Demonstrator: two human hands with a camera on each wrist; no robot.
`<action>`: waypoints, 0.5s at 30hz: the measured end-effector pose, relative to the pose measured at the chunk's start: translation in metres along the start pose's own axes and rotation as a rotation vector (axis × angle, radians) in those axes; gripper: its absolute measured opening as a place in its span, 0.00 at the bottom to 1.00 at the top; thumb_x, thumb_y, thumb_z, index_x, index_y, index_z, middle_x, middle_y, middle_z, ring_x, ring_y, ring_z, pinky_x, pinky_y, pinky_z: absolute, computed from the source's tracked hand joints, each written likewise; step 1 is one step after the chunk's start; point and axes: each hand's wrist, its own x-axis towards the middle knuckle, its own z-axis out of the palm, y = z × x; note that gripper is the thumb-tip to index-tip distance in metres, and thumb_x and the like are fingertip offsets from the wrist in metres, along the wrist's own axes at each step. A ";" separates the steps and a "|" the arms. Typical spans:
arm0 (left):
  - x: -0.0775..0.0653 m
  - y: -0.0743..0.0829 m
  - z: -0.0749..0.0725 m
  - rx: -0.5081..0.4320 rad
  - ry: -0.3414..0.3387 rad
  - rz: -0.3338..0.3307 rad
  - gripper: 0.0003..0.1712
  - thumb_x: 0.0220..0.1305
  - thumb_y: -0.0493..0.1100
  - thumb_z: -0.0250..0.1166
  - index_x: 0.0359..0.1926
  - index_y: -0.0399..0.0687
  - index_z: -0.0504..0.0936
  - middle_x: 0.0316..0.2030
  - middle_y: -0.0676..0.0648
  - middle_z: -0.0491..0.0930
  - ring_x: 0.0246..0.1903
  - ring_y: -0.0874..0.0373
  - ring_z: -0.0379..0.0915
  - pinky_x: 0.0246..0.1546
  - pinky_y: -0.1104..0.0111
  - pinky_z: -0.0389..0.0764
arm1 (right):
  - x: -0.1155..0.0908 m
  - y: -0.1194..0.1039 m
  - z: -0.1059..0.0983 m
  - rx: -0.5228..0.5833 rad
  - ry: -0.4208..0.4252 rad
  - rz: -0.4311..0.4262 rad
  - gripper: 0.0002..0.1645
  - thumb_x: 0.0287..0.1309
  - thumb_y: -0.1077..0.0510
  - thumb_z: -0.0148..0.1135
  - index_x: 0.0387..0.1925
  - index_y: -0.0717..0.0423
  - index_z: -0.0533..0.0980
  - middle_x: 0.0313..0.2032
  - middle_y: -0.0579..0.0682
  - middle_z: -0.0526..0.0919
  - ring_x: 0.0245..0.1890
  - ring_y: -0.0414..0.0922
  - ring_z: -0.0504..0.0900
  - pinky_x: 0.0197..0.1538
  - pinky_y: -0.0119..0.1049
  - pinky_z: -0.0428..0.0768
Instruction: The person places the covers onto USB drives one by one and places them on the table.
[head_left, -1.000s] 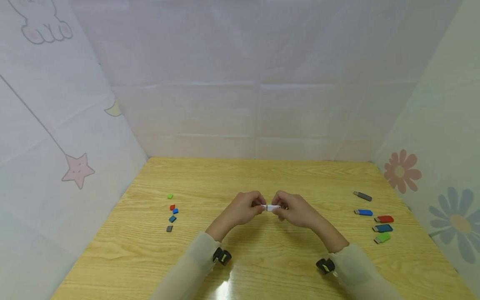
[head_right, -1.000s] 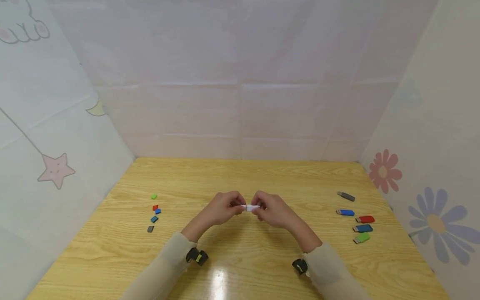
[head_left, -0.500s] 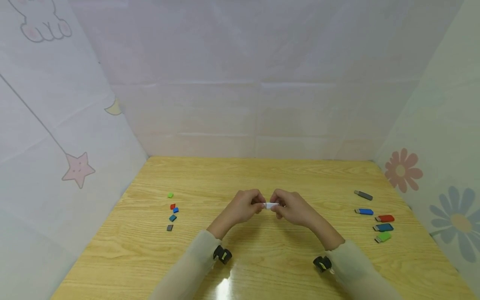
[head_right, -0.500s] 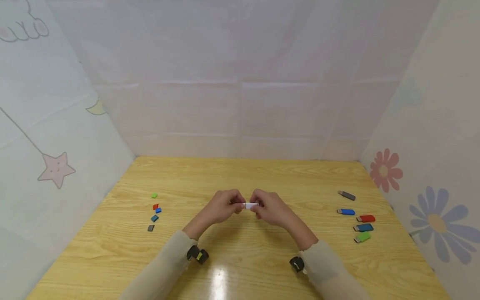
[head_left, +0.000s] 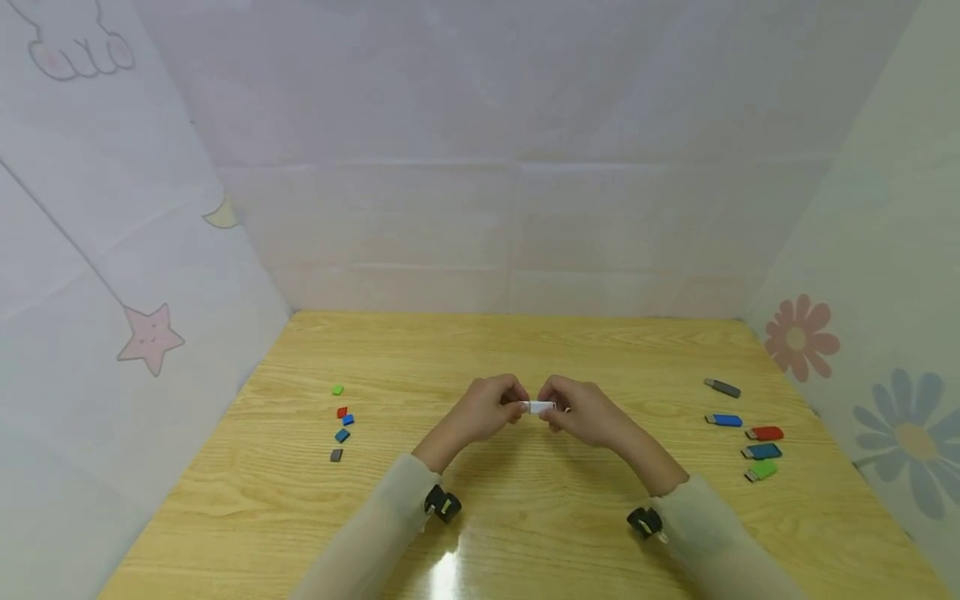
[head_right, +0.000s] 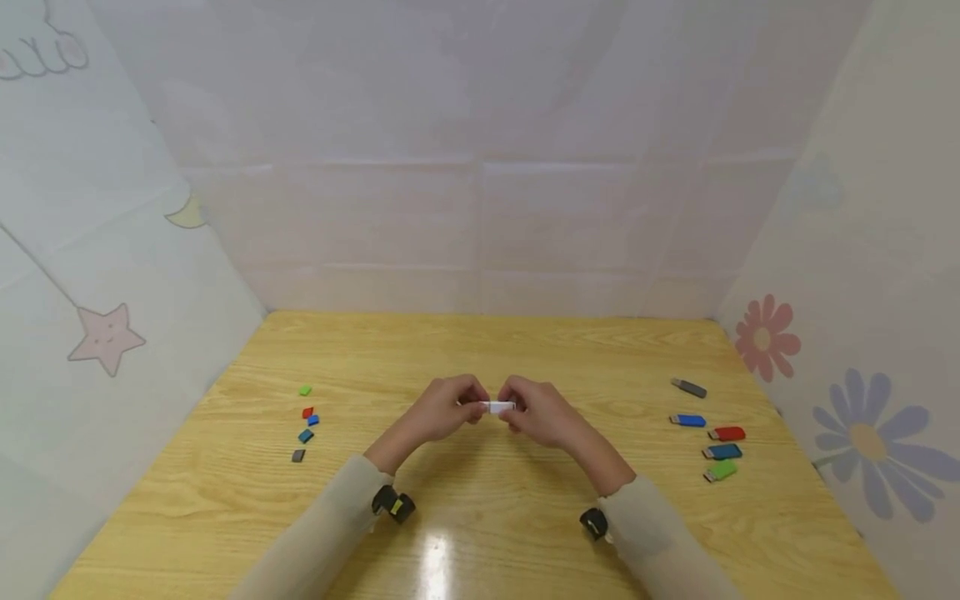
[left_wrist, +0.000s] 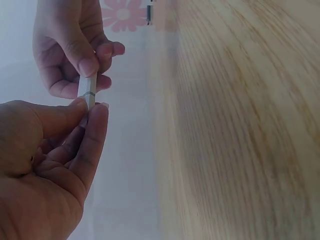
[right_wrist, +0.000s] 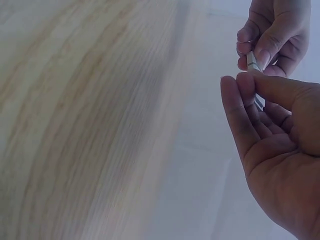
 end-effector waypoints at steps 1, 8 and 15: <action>0.000 0.000 0.000 -0.003 0.000 -0.006 0.04 0.65 0.44 0.59 0.40 0.51 0.78 0.35 0.47 0.83 0.28 0.67 0.76 0.29 0.73 0.77 | 0.001 0.000 0.000 -0.006 0.000 -0.011 0.07 0.61 0.59 0.59 0.40 0.53 0.72 0.26 0.48 0.79 0.27 0.50 0.81 0.25 0.32 0.75; 0.003 -0.001 0.000 -0.033 -0.017 -0.047 0.05 0.66 0.44 0.59 0.40 0.50 0.77 0.36 0.45 0.82 0.29 0.66 0.77 0.29 0.72 0.78 | 0.004 -0.001 0.002 -0.124 0.051 -0.029 0.09 0.56 0.61 0.64 0.39 0.53 0.74 0.30 0.43 0.76 0.26 0.38 0.73 0.27 0.31 0.75; 0.010 -0.005 0.005 0.057 -0.039 -0.050 0.06 0.64 0.43 0.61 0.41 0.51 0.77 0.34 0.54 0.80 0.29 0.66 0.75 0.30 0.73 0.77 | 0.005 0.003 0.003 -0.239 0.107 -0.040 0.08 0.54 0.60 0.66 0.36 0.54 0.77 0.33 0.43 0.78 0.29 0.36 0.73 0.30 0.29 0.74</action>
